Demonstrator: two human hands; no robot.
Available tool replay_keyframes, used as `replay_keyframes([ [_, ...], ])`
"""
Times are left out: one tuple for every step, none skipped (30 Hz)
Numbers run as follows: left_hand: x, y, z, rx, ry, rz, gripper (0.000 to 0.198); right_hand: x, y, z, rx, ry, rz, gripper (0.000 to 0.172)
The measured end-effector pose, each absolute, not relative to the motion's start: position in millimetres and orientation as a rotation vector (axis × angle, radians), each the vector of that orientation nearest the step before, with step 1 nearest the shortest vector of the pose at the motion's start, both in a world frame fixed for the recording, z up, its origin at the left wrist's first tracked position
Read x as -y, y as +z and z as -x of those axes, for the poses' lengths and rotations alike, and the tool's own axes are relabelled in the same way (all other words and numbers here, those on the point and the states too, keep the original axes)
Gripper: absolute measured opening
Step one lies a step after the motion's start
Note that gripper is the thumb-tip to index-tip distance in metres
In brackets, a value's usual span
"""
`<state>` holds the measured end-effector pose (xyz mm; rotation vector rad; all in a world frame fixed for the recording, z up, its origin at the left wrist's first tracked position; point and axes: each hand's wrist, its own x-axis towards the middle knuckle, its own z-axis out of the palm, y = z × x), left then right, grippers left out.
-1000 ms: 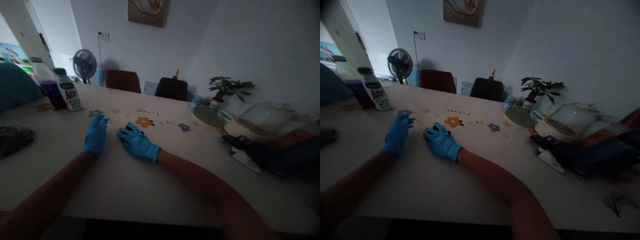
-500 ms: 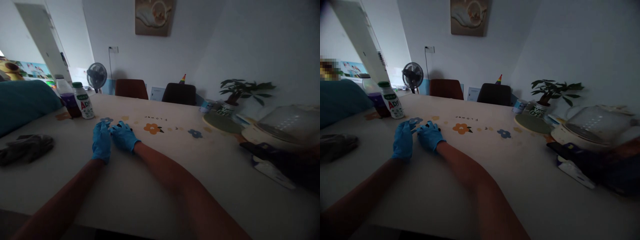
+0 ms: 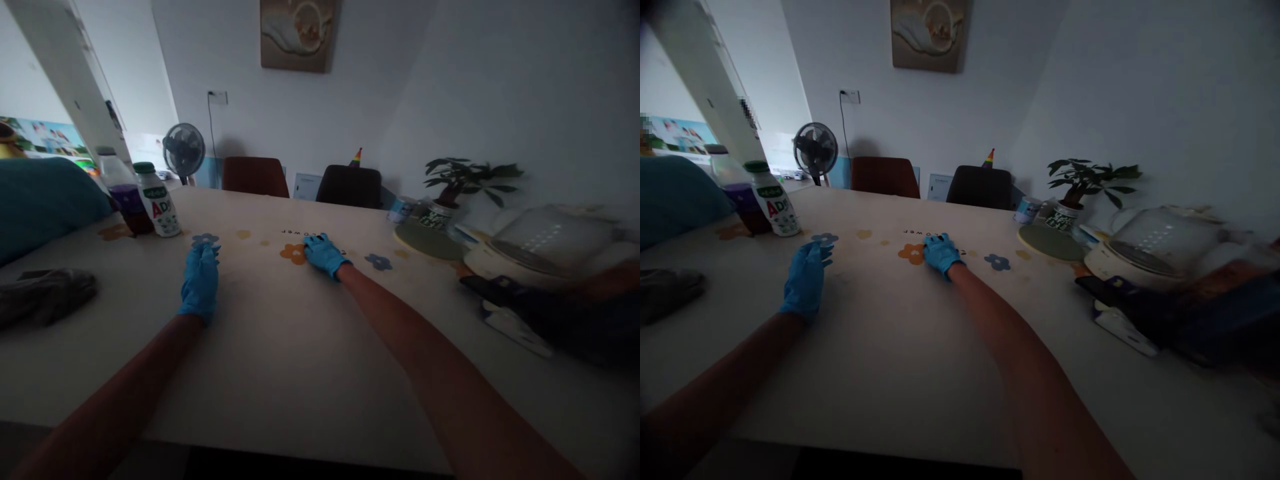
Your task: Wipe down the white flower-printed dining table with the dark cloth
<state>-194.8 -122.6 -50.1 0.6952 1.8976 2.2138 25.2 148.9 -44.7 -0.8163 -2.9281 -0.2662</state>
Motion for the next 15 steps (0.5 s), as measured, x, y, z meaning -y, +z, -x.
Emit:
replay_keyframes([
  [122, -50, 195, -1.901, 2.208, -0.689, 0.040, -156, -44, -36, 2.924, -0.251, 0.882, 0.058],
  [122, -51, 196, -1.903, 2.203, -0.688, 0.037, -162, -43, -46, 2.917, -0.234, 0.945, 0.058],
  [122, -51, 196, -1.905, 2.198, -0.690, 0.035, -167, -43, -55, 2.904, -0.219, 1.002, 0.059],
  [122, -51, 197, -1.904, 2.193, -0.695, 0.033, -171, -42, -63, 2.888, -0.207, 1.051, 0.060],
  [122, -51, 198, -1.901, 2.187, -0.702, 0.031, -174, -42, -70, 2.872, -0.195, 1.092, 0.060],
  [122, -51, 198, -1.898, 2.181, -0.707, 0.031, -175, -42, -76, 2.857, -0.182, 1.122, 0.061],
  [122, -51, 198, -1.893, 2.177, -0.713, 0.032, -176, -42, -81, 2.845, -0.170, 1.141, 0.061],
  [122, -51, 198, -1.887, 2.174, -0.717, 0.033, -176, -43, -85, 2.835, -0.157, 1.150, 0.061],
  [121, -51, 199, -1.882, 2.174, -0.717, 0.035, -175, -44, -89, 2.827, -0.144, 1.151, 0.061],
  [122, -51, 199, -1.876, 2.177, -0.719, 0.037, -173, -44, -92, 2.818, -0.133, 1.148, 0.061],
  [122, -51, 199, -1.868, 2.180, -0.723, 0.038, -171, -45, -95, 2.811, -0.122, 1.141, 0.062],
  [122, -52, 199, -1.856, 2.179, -0.734, 0.038, -167, -47, -97, 2.803, -0.113, 1.129, 0.062],
  [122, -53, 199, -1.845, 2.177, -0.743, 0.038, -163, -48, -100, 2.798, -0.104, 1.111, 0.063],
  [122, -54, 199, -1.837, 2.176, -0.752, 0.037, -159, -49, -103, 2.793, -0.096, 1.088, 0.063],
  [121, -56, 199, -1.829, 2.174, -0.762, 0.035, -153, -51, -106, 2.791, -0.088, 1.060, 0.064],
])
